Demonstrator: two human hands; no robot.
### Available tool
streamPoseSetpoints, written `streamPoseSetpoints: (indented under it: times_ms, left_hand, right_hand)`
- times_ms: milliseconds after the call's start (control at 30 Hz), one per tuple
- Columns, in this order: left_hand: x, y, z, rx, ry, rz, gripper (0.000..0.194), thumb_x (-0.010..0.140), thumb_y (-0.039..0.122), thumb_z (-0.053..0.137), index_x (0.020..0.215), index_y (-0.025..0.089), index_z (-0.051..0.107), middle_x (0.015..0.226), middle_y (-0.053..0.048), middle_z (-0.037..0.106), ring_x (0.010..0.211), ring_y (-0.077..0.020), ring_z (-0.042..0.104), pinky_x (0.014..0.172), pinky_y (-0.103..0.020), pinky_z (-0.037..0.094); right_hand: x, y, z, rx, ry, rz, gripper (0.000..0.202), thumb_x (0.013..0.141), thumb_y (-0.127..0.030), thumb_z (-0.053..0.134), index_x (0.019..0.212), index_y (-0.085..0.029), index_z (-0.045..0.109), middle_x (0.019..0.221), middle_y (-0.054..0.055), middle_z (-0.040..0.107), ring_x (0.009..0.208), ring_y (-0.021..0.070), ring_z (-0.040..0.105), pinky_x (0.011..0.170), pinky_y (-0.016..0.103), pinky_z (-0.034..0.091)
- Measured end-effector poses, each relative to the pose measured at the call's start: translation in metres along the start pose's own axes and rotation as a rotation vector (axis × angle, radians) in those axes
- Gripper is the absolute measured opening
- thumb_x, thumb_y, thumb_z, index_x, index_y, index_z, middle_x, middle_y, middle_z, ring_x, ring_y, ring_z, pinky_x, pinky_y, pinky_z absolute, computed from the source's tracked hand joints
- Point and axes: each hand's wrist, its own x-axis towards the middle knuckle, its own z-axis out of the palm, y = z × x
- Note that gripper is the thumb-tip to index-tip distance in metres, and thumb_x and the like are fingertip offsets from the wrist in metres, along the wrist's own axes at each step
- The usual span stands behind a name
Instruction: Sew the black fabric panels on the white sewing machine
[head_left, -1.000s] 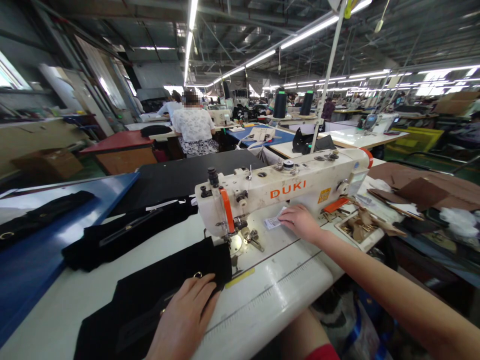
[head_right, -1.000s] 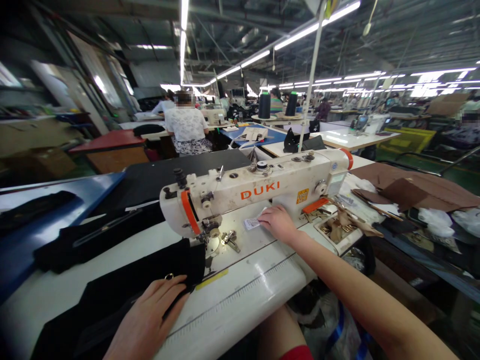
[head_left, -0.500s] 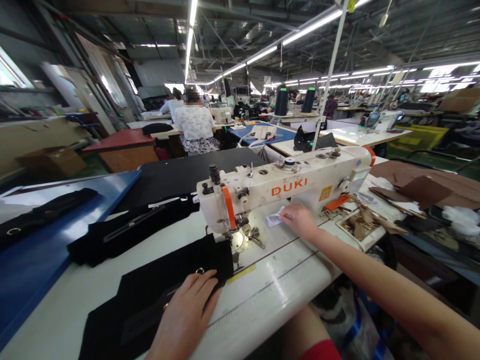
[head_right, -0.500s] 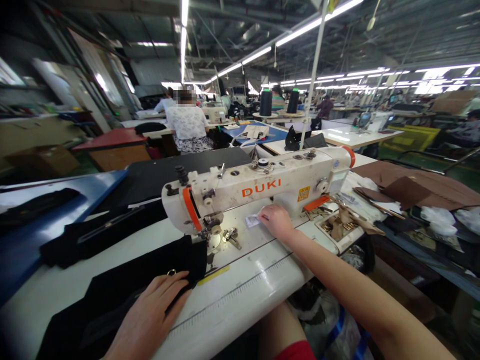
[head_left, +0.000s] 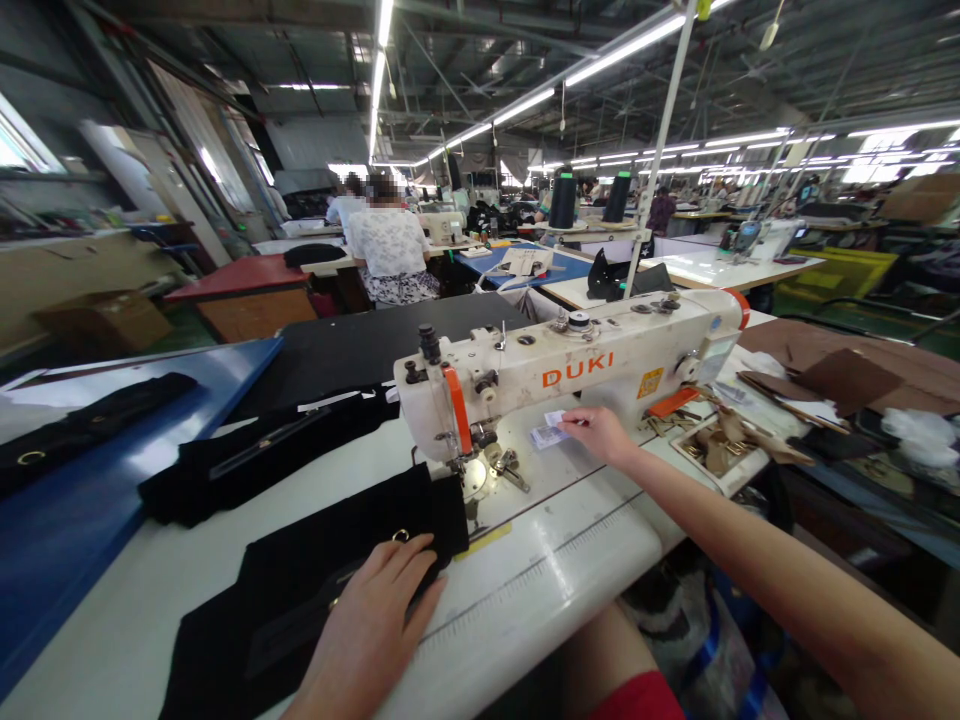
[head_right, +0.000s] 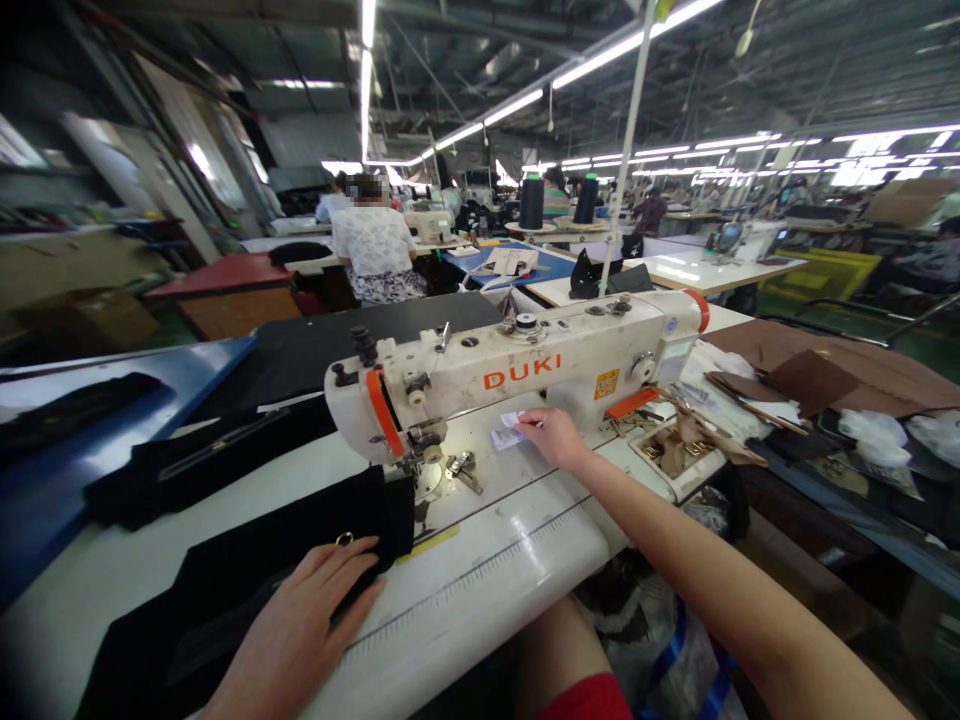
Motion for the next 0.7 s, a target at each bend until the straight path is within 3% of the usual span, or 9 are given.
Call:
streamPoseSetpoints:
  times_ms: [167,433,700]
  left_hand:
    - [0.0007,0.0003,-0.0011,-0.002,-0.019,-0.007,0.033,0.092,0.042,0.049,0.099,0.020,0.072,0.110,-0.009,0.071,0.099,-0.0250,0.063,0.086,-0.039,0.054]
    - [0.0023,0.0030,-0.0049,-0.013,-0.022,-0.012,0.032,0.091,0.042,0.050,0.098,0.020,0.072,0.109,-0.008,0.071,0.098,-0.0255,0.063,0.085,-0.040,0.054]
    - [0.0013,0.0012,-0.0049,-0.036,-0.055,-0.037,0.030,0.090,0.042,0.054,0.101,0.021,0.072,0.112,-0.008,0.070,0.101,-0.0249,0.062,0.085,-0.038,0.054]
  right_hand:
    - [-0.0007,-0.0023,-0.0009,-0.014,-0.068,0.013,0.013,0.080,-0.019,0.062,0.072,-0.020,0.072,0.073,-0.001,0.072,0.068,0.0153,0.064,0.063,0.023,0.045]
    - [-0.0008,-0.0036,0.0058,-0.081,-0.057,0.038,0.009,0.075,-0.018,0.070,0.067,-0.019,0.067,0.071,0.000,0.069,0.065,0.0138,0.060,0.058,0.023,0.039]
    - [-0.0018,-0.0047,-0.0018,-0.101,-0.111,-0.018,0.011,0.075,-0.012,0.068,0.067,-0.019,0.070,0.073,0.000,0.071,0.067,0.0152,0.063,0.064,0.024,0.043]
